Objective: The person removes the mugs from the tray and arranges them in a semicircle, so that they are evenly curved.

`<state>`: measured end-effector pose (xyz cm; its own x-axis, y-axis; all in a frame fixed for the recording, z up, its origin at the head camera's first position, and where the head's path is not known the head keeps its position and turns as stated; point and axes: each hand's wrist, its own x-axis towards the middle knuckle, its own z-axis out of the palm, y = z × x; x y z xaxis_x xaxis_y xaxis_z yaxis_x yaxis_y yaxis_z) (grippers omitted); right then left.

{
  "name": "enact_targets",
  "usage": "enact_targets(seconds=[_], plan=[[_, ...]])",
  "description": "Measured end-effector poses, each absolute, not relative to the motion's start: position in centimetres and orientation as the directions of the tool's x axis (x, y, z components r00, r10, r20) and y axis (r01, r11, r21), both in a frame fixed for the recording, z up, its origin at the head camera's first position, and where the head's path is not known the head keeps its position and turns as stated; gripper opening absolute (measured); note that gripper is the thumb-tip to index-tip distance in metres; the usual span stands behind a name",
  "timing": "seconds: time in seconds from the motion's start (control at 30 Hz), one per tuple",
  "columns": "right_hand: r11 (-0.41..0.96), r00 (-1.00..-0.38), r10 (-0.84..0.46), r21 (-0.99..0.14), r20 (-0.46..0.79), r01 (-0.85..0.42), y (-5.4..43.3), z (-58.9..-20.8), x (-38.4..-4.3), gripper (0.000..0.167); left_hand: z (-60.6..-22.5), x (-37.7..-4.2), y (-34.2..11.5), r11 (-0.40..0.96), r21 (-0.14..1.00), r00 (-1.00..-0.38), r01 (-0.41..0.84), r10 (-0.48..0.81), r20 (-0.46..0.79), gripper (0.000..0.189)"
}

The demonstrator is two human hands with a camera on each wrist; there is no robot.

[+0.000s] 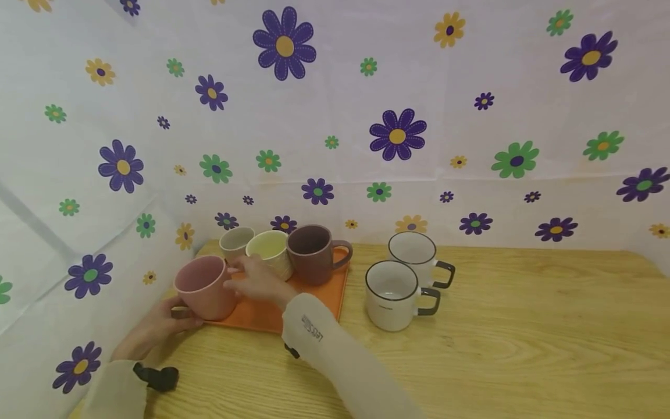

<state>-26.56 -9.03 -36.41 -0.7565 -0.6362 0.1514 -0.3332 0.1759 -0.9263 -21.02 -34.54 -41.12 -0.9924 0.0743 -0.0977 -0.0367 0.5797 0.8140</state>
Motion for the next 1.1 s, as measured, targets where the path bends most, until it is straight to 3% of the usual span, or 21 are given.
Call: enact_targets(seconds=[0.1,0.23,0.53,0.8,1.1], plan=[[0.26,-0.765,-0.632,-0.895,0.125,-0.361,-8.9,-36.8,-26.3,0.035,-41.0,-21.0,-34.6,0.582,0.812,-0.992,-0.05,0.063,-0.107,0.061],[0.266,-0.774,-0.624,-0.901,0.109,-0.342,-9.1,-37.4,-25.8,0.021,-41.0,-20.9,-34.5,0.597,0.801,-0.993,-0.049,0.058,-0.104,0.062],[0.045,-0.881,-0.472,-0.996,0.041,-0.071,-11.0,-38.3,-25.2,0.015,-41.1,-21.1,-34.5,0.597,0.8,-0.992,-0.054,0.058,-0.11,0.063],[0.055,-0.911,-0.403,-0.992,0.082,-0.114,-11.5,-38.4,-24.7,0.014,-41.2,-21.0,-34.4,0.551,0.834,-0.992,-0.022,0.092,-0.087,0.06],[0.014,-0.922,-0.365,-0.99,0.125,-0.14,-10.7,-37.2,-24.7,0.014,-41.0,-21.1,-34.6,0.594,0.803,-0.994,-0.044,0.057,-0.097,0.068]])
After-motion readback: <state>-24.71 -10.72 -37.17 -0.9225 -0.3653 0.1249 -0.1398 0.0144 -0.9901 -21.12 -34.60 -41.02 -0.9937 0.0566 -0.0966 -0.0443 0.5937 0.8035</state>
